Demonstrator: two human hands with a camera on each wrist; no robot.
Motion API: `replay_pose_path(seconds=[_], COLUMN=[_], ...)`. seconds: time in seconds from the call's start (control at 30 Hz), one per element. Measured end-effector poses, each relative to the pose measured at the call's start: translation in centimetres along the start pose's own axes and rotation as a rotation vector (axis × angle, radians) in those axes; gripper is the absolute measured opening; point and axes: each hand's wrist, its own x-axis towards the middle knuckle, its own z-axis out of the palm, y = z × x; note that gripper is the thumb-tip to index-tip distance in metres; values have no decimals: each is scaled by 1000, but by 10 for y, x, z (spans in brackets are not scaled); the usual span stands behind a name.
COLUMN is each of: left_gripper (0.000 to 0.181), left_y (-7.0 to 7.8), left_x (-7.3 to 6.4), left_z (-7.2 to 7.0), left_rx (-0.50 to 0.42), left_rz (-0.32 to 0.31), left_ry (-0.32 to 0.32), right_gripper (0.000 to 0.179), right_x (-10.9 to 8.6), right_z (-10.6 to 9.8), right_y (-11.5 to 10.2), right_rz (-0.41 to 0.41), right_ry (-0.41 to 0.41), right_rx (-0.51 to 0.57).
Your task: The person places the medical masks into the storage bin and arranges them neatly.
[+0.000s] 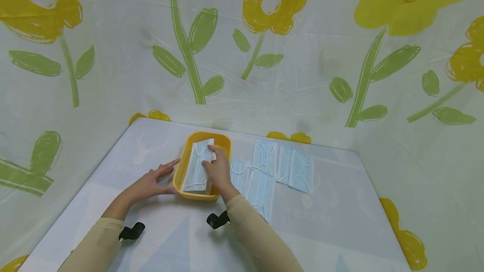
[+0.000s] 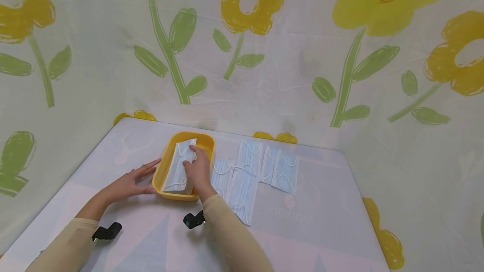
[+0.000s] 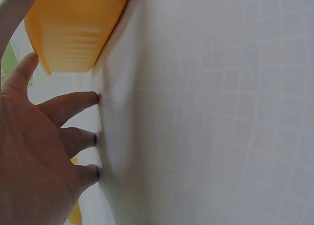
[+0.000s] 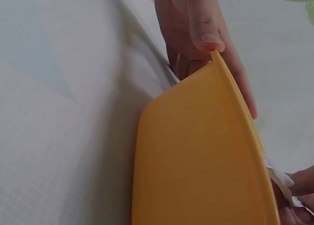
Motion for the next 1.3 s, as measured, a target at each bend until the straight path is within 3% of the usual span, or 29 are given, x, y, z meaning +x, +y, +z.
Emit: replay_pose_path(seconds=[0.53,1.3], left_gripper=[101,101], left_y=[4,2], left_x=[1,-1], left_z=[-1,-2], left_rx=[5,6], left_rz=[-11,2], left_ry=[-3,-10], right_gripper=[49,55], right_x=[4,-11], right_z=[8,-6], right_y=[3,-10], right_rz=[-6,-4], right_ry=[1,-114], right_rx=[-99,-209])
